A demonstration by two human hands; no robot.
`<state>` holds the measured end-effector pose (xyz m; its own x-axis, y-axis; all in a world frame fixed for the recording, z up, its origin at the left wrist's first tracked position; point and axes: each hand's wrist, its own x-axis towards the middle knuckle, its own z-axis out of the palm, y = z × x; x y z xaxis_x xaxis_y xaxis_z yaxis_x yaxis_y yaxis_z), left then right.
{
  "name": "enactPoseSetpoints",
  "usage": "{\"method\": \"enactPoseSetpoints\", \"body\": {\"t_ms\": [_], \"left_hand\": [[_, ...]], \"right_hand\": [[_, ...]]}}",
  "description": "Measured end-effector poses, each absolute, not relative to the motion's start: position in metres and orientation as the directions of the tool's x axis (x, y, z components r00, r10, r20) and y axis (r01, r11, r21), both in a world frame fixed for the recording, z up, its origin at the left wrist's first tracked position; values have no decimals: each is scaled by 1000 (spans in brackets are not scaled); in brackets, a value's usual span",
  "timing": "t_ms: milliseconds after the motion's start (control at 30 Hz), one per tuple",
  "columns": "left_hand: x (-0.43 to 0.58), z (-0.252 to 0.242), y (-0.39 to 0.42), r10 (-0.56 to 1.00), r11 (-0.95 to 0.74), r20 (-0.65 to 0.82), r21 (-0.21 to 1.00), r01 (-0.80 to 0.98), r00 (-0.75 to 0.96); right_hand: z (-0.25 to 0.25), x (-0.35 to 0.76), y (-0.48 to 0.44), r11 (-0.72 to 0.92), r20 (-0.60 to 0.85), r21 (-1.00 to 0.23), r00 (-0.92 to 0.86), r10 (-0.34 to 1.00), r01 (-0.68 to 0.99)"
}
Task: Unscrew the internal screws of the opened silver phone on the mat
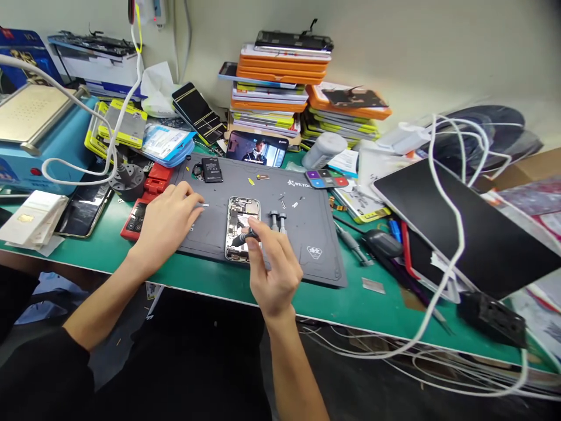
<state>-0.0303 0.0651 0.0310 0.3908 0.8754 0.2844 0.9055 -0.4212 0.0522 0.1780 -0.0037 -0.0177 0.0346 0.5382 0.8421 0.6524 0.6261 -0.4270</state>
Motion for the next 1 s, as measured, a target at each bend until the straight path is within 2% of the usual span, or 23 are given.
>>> {"method": "enactPoseSetpoints", "body": {"t_ms": [167,333,500,633,767,833,1000], "left_hand": [[-22,35,73,840,-462,281,-81,883,465],[-23,30,77,832,-463,280,-124,878,478],[-21,25,78,853,-450,276,-39,892,442],[-24,29,75,885,-393,263,-20,919,384],[-32,31,58,892,-321,376,138,937,250],[-35,27,45,893,-330,387,215,919,230],[-31,11,20,872,-377,390,151,914,295]], "right_hand": [[-19,176,-4,617,834,-429,26,552,659],[-20,176,-5,632,828,-433,7,561,642],[-23,177,-8,604,807,-468,32,590,645],[-24,179,-10,603,802,-475,33,597,641],[-24,179,-9,615,813,-459,23,582,641],[-23,179,-9,610,814,-451,20,580,652],[-25,179,-11,602,815,-445,22,579,663]]}}
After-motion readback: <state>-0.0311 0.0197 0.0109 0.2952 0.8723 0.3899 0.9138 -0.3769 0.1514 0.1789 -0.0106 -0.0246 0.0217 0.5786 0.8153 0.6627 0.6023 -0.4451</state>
